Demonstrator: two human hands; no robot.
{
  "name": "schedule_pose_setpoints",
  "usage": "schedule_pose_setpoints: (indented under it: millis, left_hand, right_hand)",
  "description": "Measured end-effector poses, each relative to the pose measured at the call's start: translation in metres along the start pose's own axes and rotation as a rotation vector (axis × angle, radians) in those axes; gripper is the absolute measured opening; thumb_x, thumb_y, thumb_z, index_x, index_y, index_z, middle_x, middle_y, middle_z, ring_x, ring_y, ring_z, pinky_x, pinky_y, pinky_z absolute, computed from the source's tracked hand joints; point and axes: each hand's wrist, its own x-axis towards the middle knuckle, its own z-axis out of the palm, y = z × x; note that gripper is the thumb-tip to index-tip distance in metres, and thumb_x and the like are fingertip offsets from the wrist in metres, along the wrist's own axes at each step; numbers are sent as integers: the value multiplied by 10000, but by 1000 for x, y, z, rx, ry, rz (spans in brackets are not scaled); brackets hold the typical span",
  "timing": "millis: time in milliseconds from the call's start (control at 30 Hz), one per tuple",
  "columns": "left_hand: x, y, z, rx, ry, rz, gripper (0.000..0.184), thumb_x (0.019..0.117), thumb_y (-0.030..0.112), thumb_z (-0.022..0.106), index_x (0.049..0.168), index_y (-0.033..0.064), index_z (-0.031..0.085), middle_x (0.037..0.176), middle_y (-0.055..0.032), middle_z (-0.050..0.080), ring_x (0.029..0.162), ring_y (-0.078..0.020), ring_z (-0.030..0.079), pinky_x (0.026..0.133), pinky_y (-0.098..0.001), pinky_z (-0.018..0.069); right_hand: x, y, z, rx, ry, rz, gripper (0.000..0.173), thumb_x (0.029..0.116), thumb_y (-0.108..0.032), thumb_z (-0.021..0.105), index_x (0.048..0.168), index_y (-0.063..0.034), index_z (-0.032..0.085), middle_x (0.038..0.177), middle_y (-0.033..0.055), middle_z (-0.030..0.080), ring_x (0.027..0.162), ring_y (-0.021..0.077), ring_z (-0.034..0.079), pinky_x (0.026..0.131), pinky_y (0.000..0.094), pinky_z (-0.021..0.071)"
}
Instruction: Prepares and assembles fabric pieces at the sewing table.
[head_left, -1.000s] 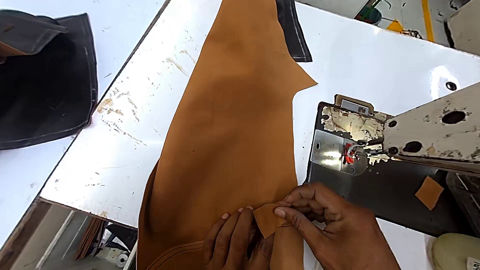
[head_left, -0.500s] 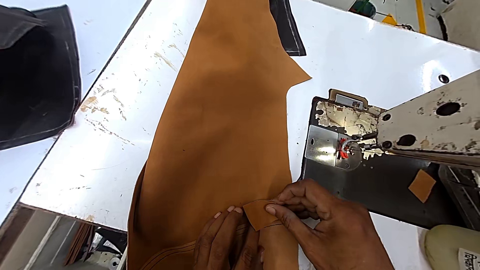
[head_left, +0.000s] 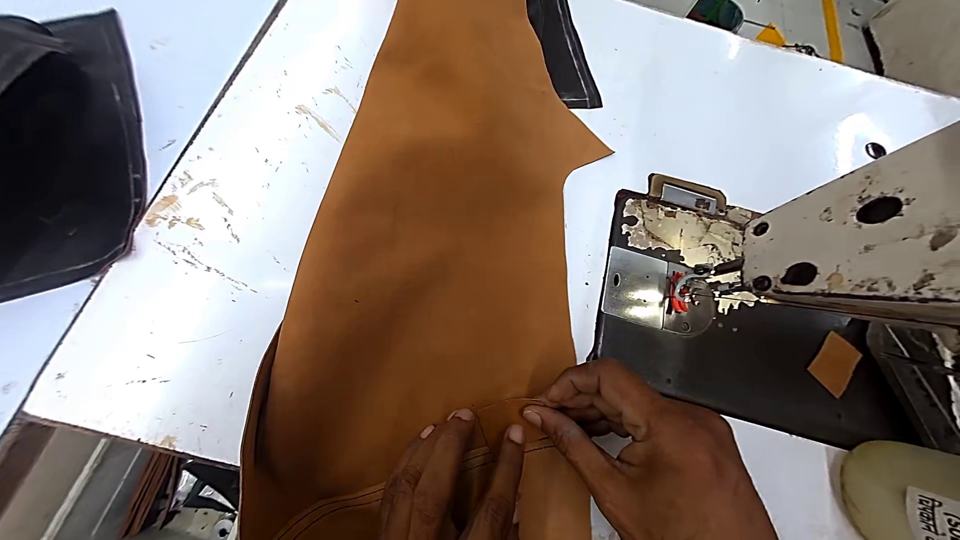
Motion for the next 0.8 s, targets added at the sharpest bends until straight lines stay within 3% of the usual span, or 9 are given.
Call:
schedule_pose_setpoints:
  millis: [300, 500, 800]
  left_hand:
    - [4, 4, -2, 111, -52, 14, 426, 1049, 303, 477, 1438, 160, 578, 1381, -258, 530, 1320, -315, 491, 1144, -392, 337]
    - [3, 2, -1, 161, -53, 61, 410, 1052, 277, 467, 1393, 111, 621, 1409, -195, 569, 1320, -329, 494, 1139, -408, 341]
    - [1, 0, 1, 185, -71, 75, 450, 1065, 285, 426, 1413, 55, 596, 1457, -148, 576, 1368, -328, 468, 1173, -409, 292]
  right_hand:
    - [-1, -3, 4, -16, 24, -3, 162, 953, -314, 727, 983, -161, 684, 859, -96, 745, 776, -12, 727, 679, 165, 628]
    - [0, -5, 5, -52, 25, -7, 164, 951, -317, 721, 974, -160, 679, 846, -97, 734, 750, -21, 714, 650, 156, 616]
    - [2, -4, 5, -38, 11, 44, 167, 930, -335, 730, 972, -181, 679, 846, -120, 733, 744, -32, 710, 640, 151, 614]
